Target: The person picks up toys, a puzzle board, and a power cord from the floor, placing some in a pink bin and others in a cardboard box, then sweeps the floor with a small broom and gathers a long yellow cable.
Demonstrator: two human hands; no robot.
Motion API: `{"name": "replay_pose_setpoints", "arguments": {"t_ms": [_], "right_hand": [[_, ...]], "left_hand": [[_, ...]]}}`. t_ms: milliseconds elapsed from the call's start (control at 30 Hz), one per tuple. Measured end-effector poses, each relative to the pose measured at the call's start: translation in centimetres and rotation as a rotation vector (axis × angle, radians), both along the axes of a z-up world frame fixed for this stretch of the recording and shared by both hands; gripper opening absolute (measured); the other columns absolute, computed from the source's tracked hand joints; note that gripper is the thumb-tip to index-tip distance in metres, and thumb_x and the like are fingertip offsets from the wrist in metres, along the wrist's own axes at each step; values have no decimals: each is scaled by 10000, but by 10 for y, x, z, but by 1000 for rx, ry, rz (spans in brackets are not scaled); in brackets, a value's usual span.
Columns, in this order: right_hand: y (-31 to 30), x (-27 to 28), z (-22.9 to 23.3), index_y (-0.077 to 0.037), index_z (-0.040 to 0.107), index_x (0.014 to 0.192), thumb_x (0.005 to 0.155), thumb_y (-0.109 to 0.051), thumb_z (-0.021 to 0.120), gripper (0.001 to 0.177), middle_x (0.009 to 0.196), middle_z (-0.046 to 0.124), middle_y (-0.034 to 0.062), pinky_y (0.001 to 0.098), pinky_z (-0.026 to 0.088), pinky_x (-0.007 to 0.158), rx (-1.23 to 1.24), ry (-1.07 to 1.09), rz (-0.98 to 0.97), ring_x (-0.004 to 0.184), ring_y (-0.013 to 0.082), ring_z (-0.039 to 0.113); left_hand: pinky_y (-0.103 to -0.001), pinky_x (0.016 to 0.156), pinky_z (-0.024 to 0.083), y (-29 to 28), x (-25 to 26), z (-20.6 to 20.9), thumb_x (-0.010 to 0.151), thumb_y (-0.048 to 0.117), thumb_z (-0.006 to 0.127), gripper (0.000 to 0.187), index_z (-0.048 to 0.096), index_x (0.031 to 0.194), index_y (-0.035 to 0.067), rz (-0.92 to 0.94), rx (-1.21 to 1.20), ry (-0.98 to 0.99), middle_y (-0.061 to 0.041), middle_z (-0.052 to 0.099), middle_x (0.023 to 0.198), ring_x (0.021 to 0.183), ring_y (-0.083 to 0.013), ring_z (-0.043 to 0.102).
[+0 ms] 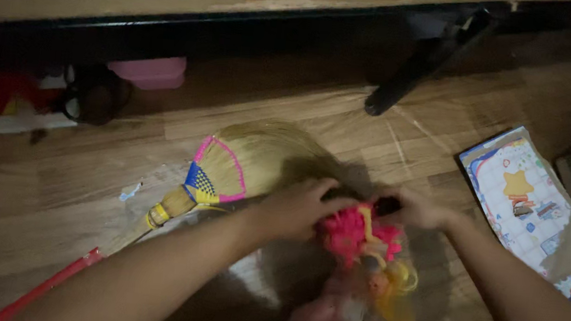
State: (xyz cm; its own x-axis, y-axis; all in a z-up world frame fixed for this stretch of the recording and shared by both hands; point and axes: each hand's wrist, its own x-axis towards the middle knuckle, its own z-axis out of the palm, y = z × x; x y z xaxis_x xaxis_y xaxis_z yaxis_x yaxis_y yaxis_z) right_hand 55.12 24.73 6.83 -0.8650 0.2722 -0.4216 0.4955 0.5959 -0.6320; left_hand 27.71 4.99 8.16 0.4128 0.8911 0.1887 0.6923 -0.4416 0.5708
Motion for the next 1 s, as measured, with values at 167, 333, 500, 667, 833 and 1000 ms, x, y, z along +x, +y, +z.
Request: {"name": "replay_pose_setpoints", "arguments": {"t_ms": [167,333,500,667,833,1000], "right_hand": [[5,-28,1,-46,710,1213,919,-177,730,323,1051,741,79,339,593,807,-374,31,-353,920,146,680],[-25,-77,-8,-108,647,1267,959,-288,599,360,1163,721,52,345,580,899,-832,222,-651,1031,170,697],[-47,-141,-12,-87,594,1172,1012,-370,595,324,1103,657,108,438,574,850,-1051,481,-896,980,247,663],[-82,-227,-40,-146,578,1183,936,-280,648,289,1070,681,52,452,518,754,-1114,528,-946,954,216,660],[-51,-268,-63,-122,555,1276,968,-295,696,380,1169,648,30,501,510,955,-1047,436,-768,1070,198,617],[-44,-282,-39,-245,464,1462,915,-391,659,598,1435,560,-38,459,374,1071,-862,242,-773,1316,172,485]], "left_hand": [[-540,1080,380,-24,-22,32,632,179,867,1046,307,1515,132,303,78,-270,-285,335,1498,1333,-550,391],[-474,1121,419,-40,-61,42,740,129,844,1052,240,1600,158,379,-98,-343,-233,423,1514,1386,-438,446],[-371,1059,487,-47,-78,36,681,204,831,1086,210,1573,191,554,-450,-799,-57,560,1367,1271,-243,600],[-396,1092,443,-23,-93,-44,744,406,872,790,514,1386,115,682,-345,-650,-119,618,1358,1276,-271,571],[-444,1077,416,17,-156,-138,834,528,793,907,426,1428,-51,1195,307,-207,-252,529,1379,1271,-362,496],[-370,1123,448,70,-187,-180,792,511,730,679,626,1327,107,1368,-201,-838,-91,693,1331,1284,-249,627]]}}
